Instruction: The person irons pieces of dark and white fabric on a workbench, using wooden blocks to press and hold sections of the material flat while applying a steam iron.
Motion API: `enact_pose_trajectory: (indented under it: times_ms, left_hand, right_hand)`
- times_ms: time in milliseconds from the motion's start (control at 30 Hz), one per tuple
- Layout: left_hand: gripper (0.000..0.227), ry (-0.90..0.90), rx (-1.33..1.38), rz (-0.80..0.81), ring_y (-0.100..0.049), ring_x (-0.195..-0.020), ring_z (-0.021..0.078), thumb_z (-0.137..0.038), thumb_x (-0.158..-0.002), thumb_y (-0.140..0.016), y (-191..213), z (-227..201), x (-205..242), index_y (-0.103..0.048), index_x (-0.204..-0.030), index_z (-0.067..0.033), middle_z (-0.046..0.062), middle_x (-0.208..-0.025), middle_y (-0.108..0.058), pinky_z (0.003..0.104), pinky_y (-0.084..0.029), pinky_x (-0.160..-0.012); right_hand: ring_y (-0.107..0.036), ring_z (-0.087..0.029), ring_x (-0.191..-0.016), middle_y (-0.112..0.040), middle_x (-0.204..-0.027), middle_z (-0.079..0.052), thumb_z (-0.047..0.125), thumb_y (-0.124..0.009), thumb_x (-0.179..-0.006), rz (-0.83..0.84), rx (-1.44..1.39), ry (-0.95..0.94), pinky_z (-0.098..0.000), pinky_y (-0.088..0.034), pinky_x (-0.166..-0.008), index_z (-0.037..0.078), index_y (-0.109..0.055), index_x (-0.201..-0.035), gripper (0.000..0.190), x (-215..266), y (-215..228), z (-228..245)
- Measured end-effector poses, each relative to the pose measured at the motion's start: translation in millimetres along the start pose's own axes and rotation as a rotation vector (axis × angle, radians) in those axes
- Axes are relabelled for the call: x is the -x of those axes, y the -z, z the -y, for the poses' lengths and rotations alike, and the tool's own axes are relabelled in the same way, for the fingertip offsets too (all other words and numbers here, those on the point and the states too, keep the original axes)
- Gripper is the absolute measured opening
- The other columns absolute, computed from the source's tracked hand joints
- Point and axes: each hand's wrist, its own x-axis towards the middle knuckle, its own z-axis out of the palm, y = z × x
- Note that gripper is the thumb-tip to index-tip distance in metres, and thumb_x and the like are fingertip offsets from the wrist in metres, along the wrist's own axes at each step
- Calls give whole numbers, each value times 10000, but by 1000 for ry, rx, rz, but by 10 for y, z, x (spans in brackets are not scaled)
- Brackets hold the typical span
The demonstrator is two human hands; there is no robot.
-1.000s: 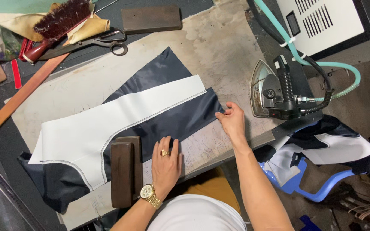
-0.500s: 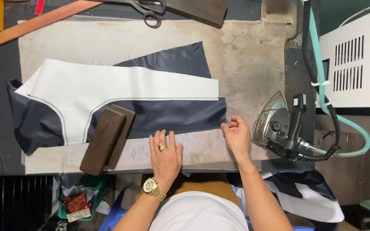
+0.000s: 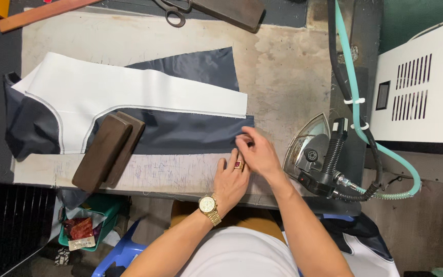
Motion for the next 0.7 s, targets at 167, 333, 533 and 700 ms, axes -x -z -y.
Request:
enact_pose_trajectory:
  times_ms: [167, 333, 533, 700]
  left_hand:
    - [355, -38, -50, 18, -544, -1271, 416, -153, -939, -588, 118, 4, -87, -632, -1272, -39, 265, -1361, -596, 527, -431, -886]
    - [339, -28, 3, 9, -562, -1228, 465, -104, -950, -534, 114, -12, -61, -613, -1253, 26, 347, -1326, -599, 549, -419, -886]
    - [401, 19, -99, 183, -529, -1167, 386, -156, -921, -516, 5, -166, -16, -618, -1270, 13, 335, -1444, -554, 462, -418, -841]
    - [434, 13, -131, 283, -575, -1034, 299, -132, -943, -463, -112, -245, -11, -597, -1341, -24, 369, -1486, -501, 394, -391, -797]
  right_hand:
    - [-630, -401, -1232, -686, -1321, -209, 264, -616, -1016, -197, 172, 211, -500, -506, -1035, 10, -629, -1370, 436, 109, 293, 69]
    - [-596, -406, -1205, -651, -1367, -223, 96, -791, -966, -762, 401, 566, -486, -453, -1080, -39, -707, -1170, 259, 665, 756, 113]
    - [-585, -374, -1143, -566, -1302, -268, 289, -638, -1084, -622, 263, -274, -549, -484, -900, -12, -503, -1402, 458, 792, 1172, 123]
    - [-640, -234, -684, -645, -944, -199, 106, -603, -1095, -524, -523, -326, -355, -529, -480, -57, -184, -1625, 695, 502, 1279, -821]
